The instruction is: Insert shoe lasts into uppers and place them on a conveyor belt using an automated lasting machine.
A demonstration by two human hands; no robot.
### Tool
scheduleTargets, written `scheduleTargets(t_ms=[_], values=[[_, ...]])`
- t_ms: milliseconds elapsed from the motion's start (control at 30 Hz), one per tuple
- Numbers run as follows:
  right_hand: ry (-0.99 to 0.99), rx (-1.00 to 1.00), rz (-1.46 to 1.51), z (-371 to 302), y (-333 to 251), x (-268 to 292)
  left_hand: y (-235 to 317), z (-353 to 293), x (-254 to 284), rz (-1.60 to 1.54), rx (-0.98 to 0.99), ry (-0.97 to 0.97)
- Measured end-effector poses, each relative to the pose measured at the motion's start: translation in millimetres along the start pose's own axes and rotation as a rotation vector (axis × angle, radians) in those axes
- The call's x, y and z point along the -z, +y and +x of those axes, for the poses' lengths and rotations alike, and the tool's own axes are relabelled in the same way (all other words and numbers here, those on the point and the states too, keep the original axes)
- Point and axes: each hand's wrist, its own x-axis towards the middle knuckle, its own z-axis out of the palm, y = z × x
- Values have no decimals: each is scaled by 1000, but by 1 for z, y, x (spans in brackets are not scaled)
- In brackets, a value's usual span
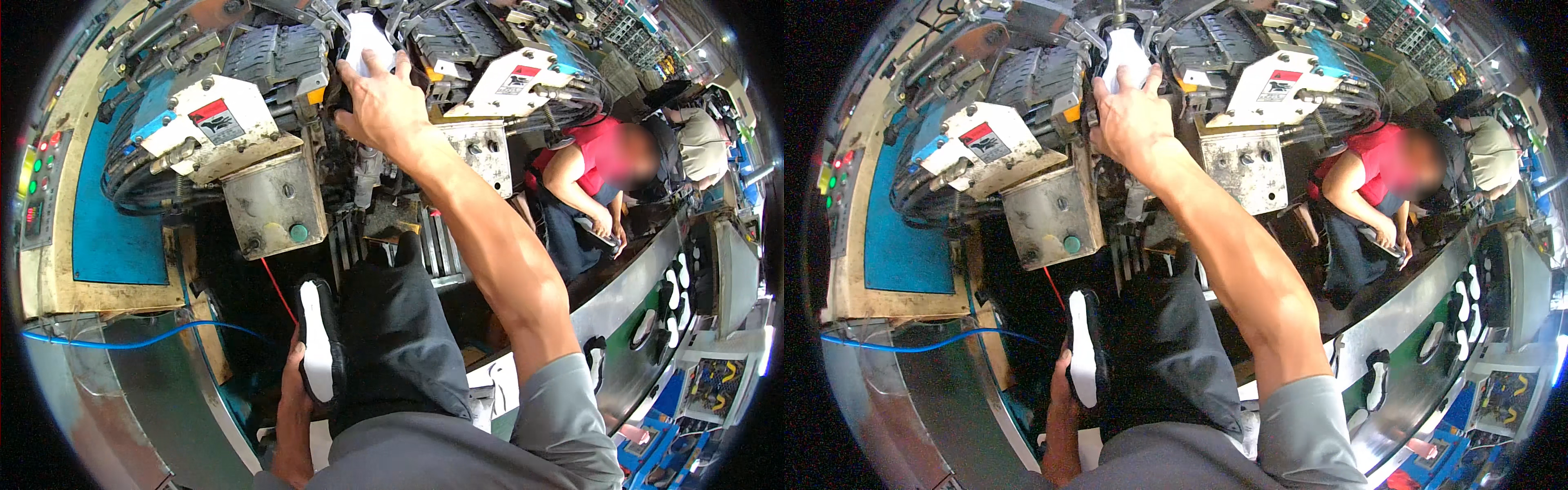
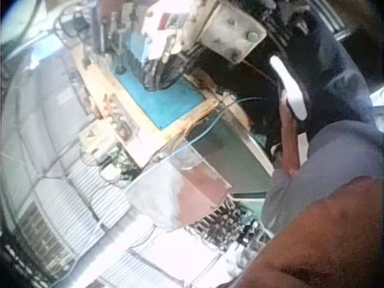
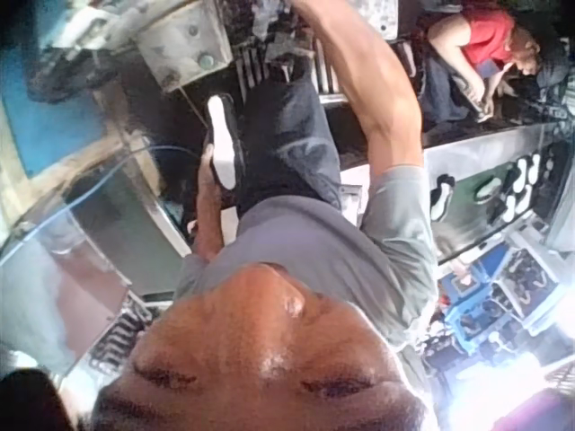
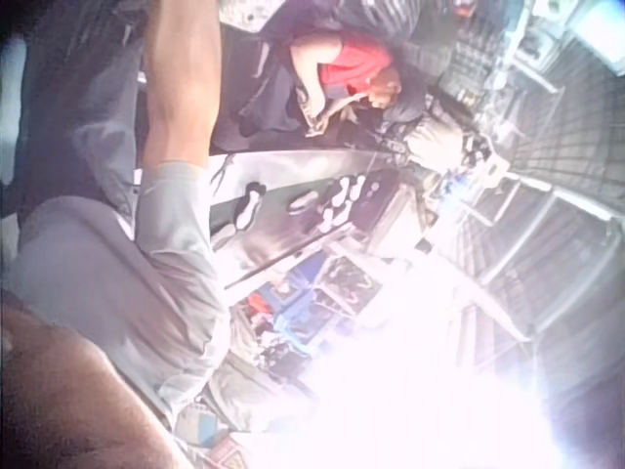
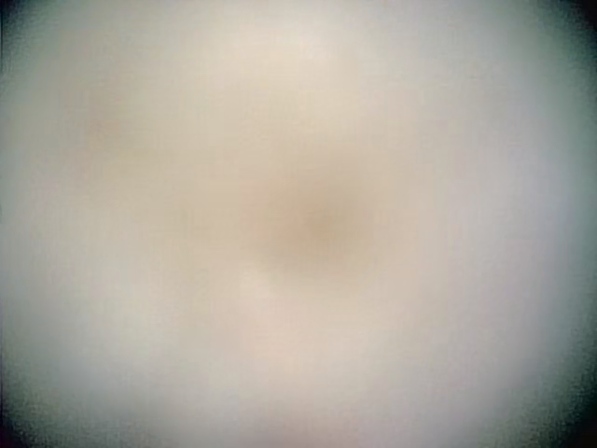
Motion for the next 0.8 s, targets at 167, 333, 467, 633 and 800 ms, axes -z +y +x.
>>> scheduleTargets(t_ms=[167,333,467,633,800], values=[[38,-3,43,4,-6,10,9,15,-6,23,-28,-64],[-18,-84,31,15,-17,20,12,15,-4,112,-83,-110],[-3,-92,77,15,-19,16,15,10,-13,-38,-169,-265],[352,49,538,-61,5,-26,34,-7,-41,-15,-258,-349],[-521,-770,1932,-234,-55,-44,25,-28,-43,43,-298,-428]])
